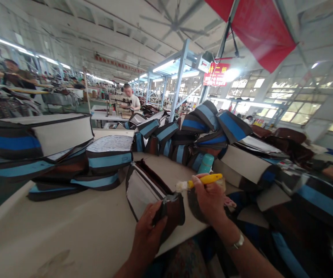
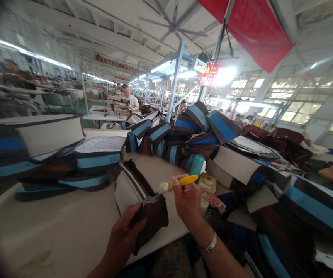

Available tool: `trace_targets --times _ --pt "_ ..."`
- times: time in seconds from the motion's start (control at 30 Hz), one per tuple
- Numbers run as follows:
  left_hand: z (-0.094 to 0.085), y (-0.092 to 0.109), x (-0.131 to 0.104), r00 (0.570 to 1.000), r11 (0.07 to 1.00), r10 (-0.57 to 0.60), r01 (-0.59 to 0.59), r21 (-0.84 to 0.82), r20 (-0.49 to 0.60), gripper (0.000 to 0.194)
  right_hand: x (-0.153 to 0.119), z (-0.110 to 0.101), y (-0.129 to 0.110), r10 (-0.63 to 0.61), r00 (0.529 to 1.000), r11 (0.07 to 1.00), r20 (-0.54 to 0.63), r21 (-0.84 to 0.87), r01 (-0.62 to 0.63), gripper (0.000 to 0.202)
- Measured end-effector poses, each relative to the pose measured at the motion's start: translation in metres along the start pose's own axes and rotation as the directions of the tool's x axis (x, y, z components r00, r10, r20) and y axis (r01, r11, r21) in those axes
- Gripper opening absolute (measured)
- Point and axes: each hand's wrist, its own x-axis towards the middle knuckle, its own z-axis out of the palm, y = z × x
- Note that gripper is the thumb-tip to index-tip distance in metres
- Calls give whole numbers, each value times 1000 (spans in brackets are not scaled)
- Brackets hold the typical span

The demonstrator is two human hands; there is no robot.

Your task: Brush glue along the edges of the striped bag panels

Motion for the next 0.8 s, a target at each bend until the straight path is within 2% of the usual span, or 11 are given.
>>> trace_targets --times 0.07,0.17,0.23,0.37,0.5,0.57,0.67,0.7,0.8 --pt "-3 3 1 999 999 -23 24 -39 33 34 2 -1 4 59 997 995 -41 79 -56 25" --pt "-6 9 3 995 994 -48 56 -97 89 35 1 -1 7 67 996 988 60 137 -75 26" --pt "-7 11 3 993 987 -76 88 -136 91 35 0 -2 7 11 997 998 73 63 -15 26" --pt "-9 15 6 983 964 -153 172 -201 103 40 -4 -8 6 -73 995 997 -69 -31 71 22" --pt "-13 18 9 972 945 -176 211 -248 159 41 -8 -11 9 -230 969 973 93 0 230 17" --pt "-16 21 12 970 936 -189 226 -271 156 41 -8 -12 9 -277 957 959 88 -34 280 16" --pt "-20 27 14 970 936 -183 223 -272 162 41 -9 -14 3 -283 959 958 -35 -59 281 10" --pt "-21 29 15 970 943 -172 212 -257 171 41 -10 -13 1 -300 953 954 -43 -39 299 8" --pt "-23 31 15 982 984 -97 118 -130 160 37 -11 -11 0 -396 916 918 62 -3 396 8"
